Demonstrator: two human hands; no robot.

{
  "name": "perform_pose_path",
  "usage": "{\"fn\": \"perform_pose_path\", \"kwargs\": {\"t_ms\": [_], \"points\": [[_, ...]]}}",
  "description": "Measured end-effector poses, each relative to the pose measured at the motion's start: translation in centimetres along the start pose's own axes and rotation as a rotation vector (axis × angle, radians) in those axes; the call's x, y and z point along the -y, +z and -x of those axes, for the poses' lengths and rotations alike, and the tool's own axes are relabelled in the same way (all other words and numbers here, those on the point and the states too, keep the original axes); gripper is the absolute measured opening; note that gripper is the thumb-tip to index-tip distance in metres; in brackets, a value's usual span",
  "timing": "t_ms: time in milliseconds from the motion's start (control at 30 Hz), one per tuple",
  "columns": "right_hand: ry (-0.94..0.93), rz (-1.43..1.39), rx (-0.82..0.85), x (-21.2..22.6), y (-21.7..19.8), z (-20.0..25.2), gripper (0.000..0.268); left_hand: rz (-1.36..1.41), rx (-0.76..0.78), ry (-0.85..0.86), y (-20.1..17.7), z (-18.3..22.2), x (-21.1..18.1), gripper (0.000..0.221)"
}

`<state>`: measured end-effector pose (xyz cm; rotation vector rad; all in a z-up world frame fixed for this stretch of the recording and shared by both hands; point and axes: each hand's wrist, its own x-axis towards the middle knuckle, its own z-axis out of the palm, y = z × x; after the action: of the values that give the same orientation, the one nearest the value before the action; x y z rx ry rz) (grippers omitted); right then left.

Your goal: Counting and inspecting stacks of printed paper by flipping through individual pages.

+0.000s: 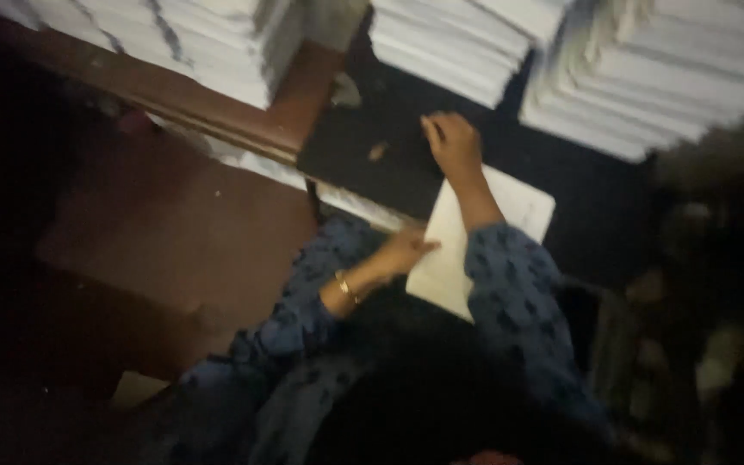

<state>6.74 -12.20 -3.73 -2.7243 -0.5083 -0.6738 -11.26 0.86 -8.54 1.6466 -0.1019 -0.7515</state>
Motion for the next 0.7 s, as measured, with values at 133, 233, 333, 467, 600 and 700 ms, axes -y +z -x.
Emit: {"fn": "perform_pose_path", "kwargs": {"t_ms": [133,233,333,467,600,700], "points": [[-0.104,-0.009,-0.144,1.5,-2.3,-2.3,0.017,0.12,-0.1,0.059,-0.7,-5.1,1.6,0.062],[-0.235,0.142,-0.231,3.4,-4.0,-1.4,0.016,0.202,-0.144,-0.013,-0.2,-9.7,4.7,0.059],[-0.34,0.233,-0.371,4.1,-4.5,-0.5,0.018,0.081,-0.272,0.022,-0.6,-6.6,1.6,0.051],[-0.142,0.106,-0.398,7.5,-8.4,3.1,0.015,0.037,-0.336,0.045,-0.2,-7.2,4.1,0.052],[-0.16,-0.019,-0.33,7.7,-5.4,4.7,0.013,-0.221,-0.305,0.149,-0.2,-0.3,0.0,0.053],[-0.302,0.023,-0.253,7.3,-2.9,4.8,0.027,-0.182,-0.374,0.226,-0.5,-2.0,1.9,0.034]]}}
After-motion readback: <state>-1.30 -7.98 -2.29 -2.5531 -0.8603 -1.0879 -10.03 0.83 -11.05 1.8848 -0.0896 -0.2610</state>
